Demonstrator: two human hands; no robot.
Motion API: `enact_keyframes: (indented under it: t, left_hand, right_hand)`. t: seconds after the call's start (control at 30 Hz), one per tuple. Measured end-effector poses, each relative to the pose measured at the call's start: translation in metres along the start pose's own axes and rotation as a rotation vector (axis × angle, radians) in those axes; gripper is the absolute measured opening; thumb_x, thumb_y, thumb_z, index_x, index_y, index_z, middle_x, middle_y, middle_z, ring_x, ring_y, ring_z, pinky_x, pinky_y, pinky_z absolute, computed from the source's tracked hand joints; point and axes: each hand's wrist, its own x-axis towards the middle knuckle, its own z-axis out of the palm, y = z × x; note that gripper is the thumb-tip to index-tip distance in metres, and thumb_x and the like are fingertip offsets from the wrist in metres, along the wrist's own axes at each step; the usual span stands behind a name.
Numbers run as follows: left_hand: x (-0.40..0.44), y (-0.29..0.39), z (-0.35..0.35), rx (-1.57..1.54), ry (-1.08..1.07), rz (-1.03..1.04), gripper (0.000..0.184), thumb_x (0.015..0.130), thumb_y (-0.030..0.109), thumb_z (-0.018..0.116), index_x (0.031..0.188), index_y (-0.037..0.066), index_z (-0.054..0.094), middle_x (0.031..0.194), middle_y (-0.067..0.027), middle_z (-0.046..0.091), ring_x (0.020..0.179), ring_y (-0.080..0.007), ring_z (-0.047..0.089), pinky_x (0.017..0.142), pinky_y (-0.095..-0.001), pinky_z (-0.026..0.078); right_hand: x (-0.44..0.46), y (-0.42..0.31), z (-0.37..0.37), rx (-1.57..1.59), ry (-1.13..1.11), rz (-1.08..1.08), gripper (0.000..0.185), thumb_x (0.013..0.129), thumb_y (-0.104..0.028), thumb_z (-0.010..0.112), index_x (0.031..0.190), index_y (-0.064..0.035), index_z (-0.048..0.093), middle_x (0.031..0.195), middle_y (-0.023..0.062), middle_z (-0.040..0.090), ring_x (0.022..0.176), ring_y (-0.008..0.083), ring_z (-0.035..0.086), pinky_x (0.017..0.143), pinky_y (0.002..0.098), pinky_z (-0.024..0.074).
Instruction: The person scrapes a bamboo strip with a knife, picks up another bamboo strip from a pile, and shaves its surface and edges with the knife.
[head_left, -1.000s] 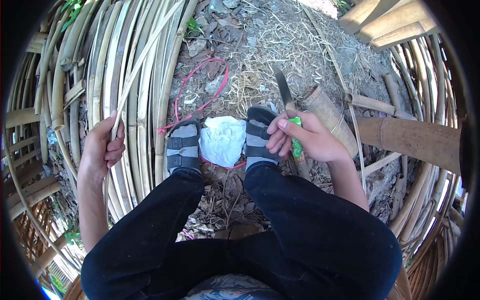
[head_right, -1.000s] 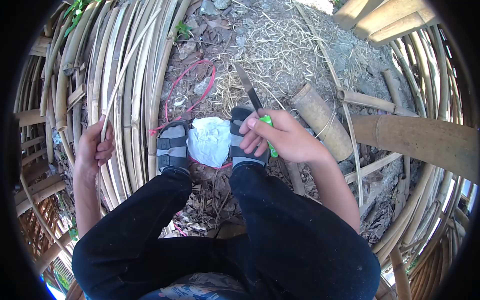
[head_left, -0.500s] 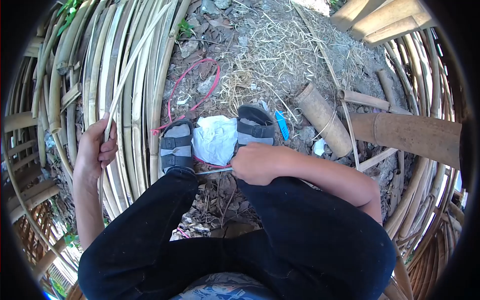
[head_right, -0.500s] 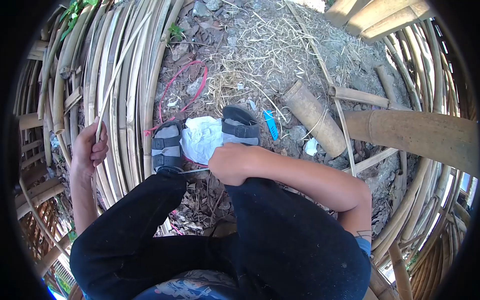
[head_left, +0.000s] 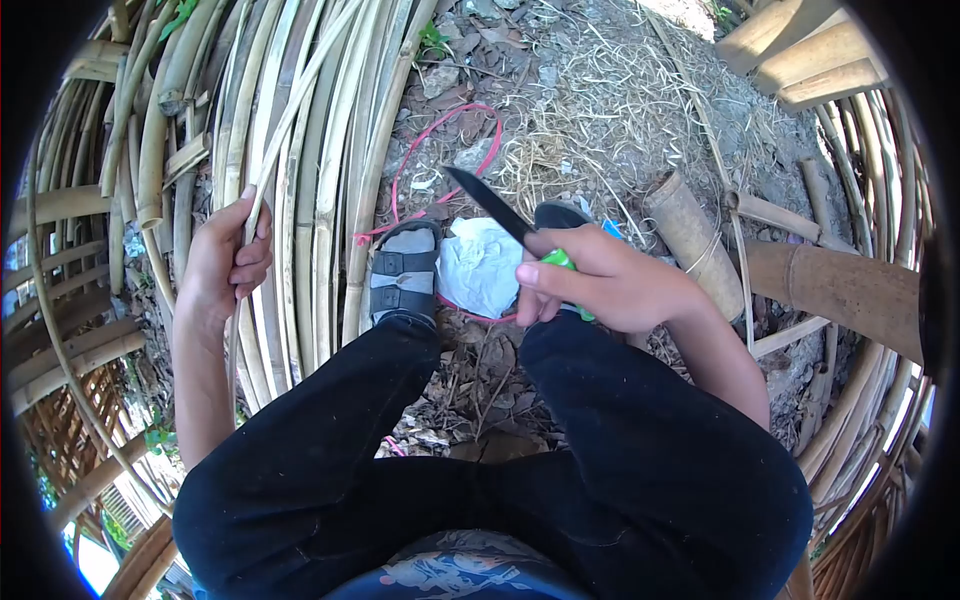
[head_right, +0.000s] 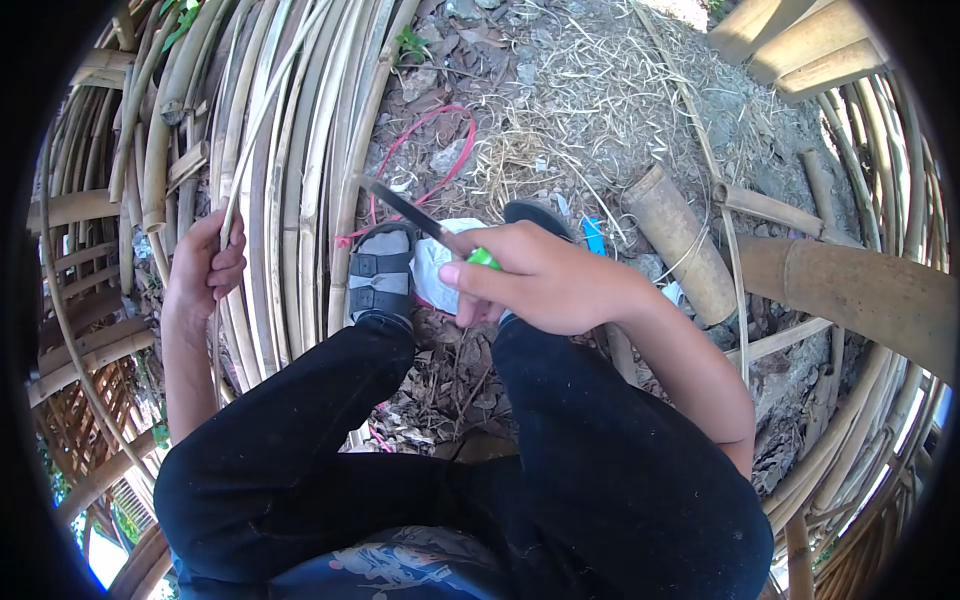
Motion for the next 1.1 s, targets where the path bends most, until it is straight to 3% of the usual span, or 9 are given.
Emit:
enact_keyframes:
  t: [0.07,0.17,0.23,0.7,0.77,0.83,0.97,1.1]
  left_hand:
    - [0.004,0.0,-0.002,0.017,0.007,-0.01,0.038,0.1,0.04,0.043,0.078,0.01,0.049,0.049,0.0054,0.032,0.035,-0.0053,0.023,0.032,-0.0223,0.017]
    - [0.003,0.0,-0.001,0.049,-0.019,-0.01,0.038,0.1,0.041,0.043,0.078,0.011,0.05,0.049,0.0054,0.032,0.036,-0.0056,0.023,0.033,-0.0231,0.017]
    - [0.002,0.0,0.001,0.049,0.008,-0.012,0.04,0.101,0.042,0.041,0.078,0.01,0.049,0.05,0.0054,0.031,0.036,-0.0046,0.022,0.03,-0.0212,0.017]
    - [-0.001,0.003,0.001,0.067,-0.012,-0.003,0.042,0.101,0.044,0.041,0.078,0.01,0.049,0.05,0.006,0.031,0.037,-0.0053,0.024,0.034,-0.0224,0.018]
    - [-0.001,0.005,0.005,0.086,-0.03,-0.009,0.04,0.101,0.041,0.041,0.081,0.008,0.05,0.052,0.0041,0.035,0.038,-0.0062,0.026,0.035,-0.0239,0.02]
    - [-0.001,0.007,0.016,0.166,-0.042,0.036,0.042,0.101,0.045,0.042,0.083,0.008,0.051,0.052,0.004,0.035,0.038,-0.0054,0.026,0.035,-0.0223,0.02]
    - [-0.006,0.02,0.042,0.313,-0.085,0.11,0.041,0.104,0.042,0.035,0.089,0.008,0.051,0.056,0.002,0.039,0.04,-0.0061,0.029,0.037,-0.0208,0.024]
    - [-0.011,0.036,0.068,0.467,-0.051,0.266,0.038,0.105,0.04,0.036,0.089,0.008,0.051,0.059,0.0033,0.041,0.044,-0.0042,0.032,0.04,-0.0209,0.027]
  right_hand:
    - [-0.003,0.004,-0.005,-0.066,0.197,-0.005,0.036,0.102,-0.031,0.048,0.09,0.0025,0.056,0.073,0.0073,0.064,0.07,0.0136,0.064,0.067,0.0284,0.0514]
    - [-0.005,0.018,-0.011,-0.043,0.315,-0.048,0.035,0.101,-0.032,0.049,0.094,0.0025,0.055,0.07,0.0068,0.062,0.065,0.0125,0.061,0.063,0.0271,0.0491]
    - [-0.007,0.023,-0.009,0.042,0.444,0.036,0.035,0.101,-0.033,0.049,0.096,0.0021,0.051,0.067,0.0055,0.06,0.063,0.012,0.059,0.061,0.0266,0.0476]
    - [-0.004,0.026,-0.001,0.132,0.543,0.002,0.033,0.101,-0.035,0.048,0.092,-0.003,0.05,0.066,0.0042,0.058,0.056,0.011,0.057,0.056,0.0233,0.0445]
    - [-0.001,0.016,-0.001,0.145,0.581,0.03,0.034,0.101,-0.037,0.048,0.09,-0.0044,0.051,0.066,0.0037,0.057,0.051,0.0092,0.053,0.051,0.022,0.0418]
    - [0.003,0.018,-0.008,0.103,0.615,0.049,0.038,0.101,-0.044,0.045,0.087,-0.0087,0.05,0.063,0.0008,0.051,0.047,0.0051,0.041,0.043,0.0205,0.0309]
    - [0.014,0.009,-0.015,0.442,0.759,-0.167,0.043,0.102,-0.048,0.037,0.085,-0.0101,0.049,0.06,-0.0017,0.043,0.052,0.0046,0.036,0.046,0.0206,0.0291]
    - [0.031,-0.01,-0.011,0.465,0.659,-0.48,0.031,0.102,-0.033,0.046,0.086,-0.0075,0.048,0.067,0.0026,0.052,0.054,0.009,0.047,0.051,0.0229,0.0402]
